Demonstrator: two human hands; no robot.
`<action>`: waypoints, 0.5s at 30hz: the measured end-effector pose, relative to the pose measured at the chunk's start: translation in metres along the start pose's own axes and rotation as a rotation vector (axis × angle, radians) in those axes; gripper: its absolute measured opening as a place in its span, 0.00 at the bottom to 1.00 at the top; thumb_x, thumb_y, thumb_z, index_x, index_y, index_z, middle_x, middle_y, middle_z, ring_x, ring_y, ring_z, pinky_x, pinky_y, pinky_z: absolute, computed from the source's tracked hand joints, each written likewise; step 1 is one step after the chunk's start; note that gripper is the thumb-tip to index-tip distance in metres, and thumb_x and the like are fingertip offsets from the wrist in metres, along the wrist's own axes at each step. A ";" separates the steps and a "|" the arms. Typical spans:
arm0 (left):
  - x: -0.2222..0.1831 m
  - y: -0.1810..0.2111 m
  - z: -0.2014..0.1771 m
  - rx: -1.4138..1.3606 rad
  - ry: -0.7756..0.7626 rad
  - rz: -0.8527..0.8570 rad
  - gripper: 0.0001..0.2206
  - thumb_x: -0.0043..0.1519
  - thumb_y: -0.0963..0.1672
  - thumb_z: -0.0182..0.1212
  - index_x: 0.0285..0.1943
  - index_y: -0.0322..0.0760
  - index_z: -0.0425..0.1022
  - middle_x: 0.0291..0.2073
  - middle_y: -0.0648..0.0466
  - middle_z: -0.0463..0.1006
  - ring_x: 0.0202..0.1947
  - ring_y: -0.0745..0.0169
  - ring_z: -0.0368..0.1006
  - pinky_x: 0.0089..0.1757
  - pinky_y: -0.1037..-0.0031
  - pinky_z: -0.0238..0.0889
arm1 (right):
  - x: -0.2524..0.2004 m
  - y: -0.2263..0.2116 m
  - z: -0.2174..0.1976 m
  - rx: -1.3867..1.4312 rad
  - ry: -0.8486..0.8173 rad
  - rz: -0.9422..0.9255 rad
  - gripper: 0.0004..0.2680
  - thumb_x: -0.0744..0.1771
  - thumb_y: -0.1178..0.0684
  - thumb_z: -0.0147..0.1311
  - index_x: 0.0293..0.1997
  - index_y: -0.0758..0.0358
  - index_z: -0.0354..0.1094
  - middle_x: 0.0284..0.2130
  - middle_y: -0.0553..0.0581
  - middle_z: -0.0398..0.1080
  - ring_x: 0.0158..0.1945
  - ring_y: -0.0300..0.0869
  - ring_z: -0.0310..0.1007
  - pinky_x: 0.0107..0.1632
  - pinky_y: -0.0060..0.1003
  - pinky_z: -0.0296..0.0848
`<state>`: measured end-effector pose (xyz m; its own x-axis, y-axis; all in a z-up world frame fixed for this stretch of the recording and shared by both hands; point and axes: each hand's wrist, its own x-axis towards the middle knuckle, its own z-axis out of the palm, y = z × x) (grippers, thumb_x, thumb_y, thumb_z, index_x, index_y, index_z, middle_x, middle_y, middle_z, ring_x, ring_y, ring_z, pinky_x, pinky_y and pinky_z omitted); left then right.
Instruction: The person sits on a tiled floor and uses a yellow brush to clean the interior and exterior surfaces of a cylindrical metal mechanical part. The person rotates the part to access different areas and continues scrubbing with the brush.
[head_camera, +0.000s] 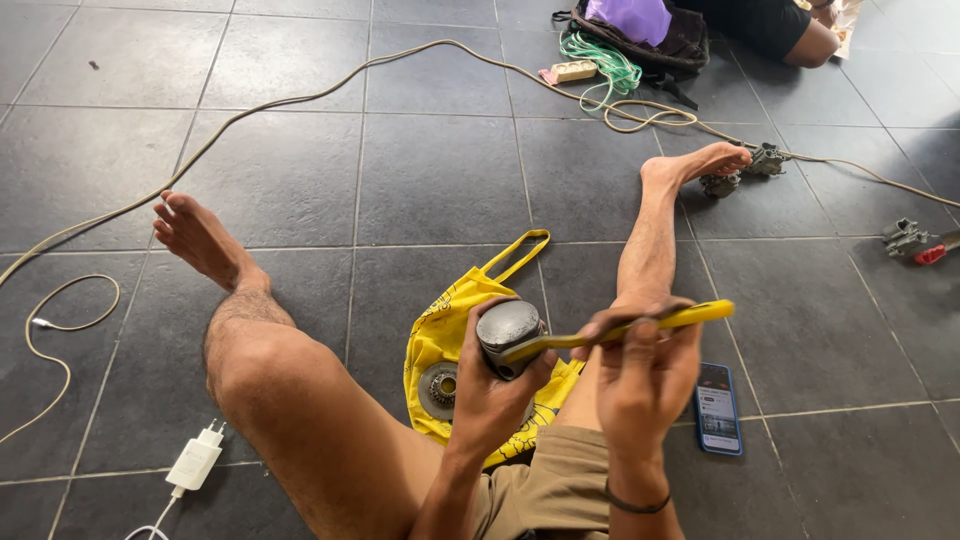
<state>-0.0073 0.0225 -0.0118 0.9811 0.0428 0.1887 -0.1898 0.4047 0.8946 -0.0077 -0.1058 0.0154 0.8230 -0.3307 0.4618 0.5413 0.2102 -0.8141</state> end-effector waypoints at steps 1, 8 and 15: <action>0.000 0.001 -0.001 0.085 0.026 0.010 0.24 0.54 0.43 0.71 0.57 0.37 0.66 0.44 0.54 0.73 0.41 0.67 0.69 0.45 0.78 0.65 | 0.004 0.001 -0.004 0.018 0.017 -0.025 0.04 0.74 0.51 0.45 0.50 0.55 0.54 0.28 0.64 0.68 0.26 0.45 0.68 0.31 0.31 0.72; 0.000 -0.010 0.000 0.002 0.007 -0.028 0.29 0.50 0.40 0.73 0.60 0.34 0.65 0.38 0.52 0.77 0.37 0.67 0.72 0.42 0.76 0.68 | -0.018 -0.002 0.010 -0.123 -0.028 -0.015 0.01 0.73 0.57 0.39 0.47 0.59 0.51 0.27 0.70 0.71 0.22 0.48 0.70 0.32 0.37 0.76; -0.001 0.000 0.005 0.036 0.016 -0.094 0.29 0.52 0.41 0.73 0.62 0.39 0.63 0.36 0.54 0.74 0.35 0.69 0.69 0.39 0.78 0.68 | -0.018 -0.002 0.013 -0.187 0.097 -0.167 0.04 0.73 0.55 0.39 0.48 0.58 0.48 0.24 0.66 0.65 0.23 0.47 0.67 0.28 0.36 0.71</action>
<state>-0.0089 0.0176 -0.0096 0.9951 0.0210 0.0968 -0.0976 0.3747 0.9220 -0.0217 -0.0885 0.0133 0.6997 -0.4350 0.5668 0.6196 -0.0257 -0.7845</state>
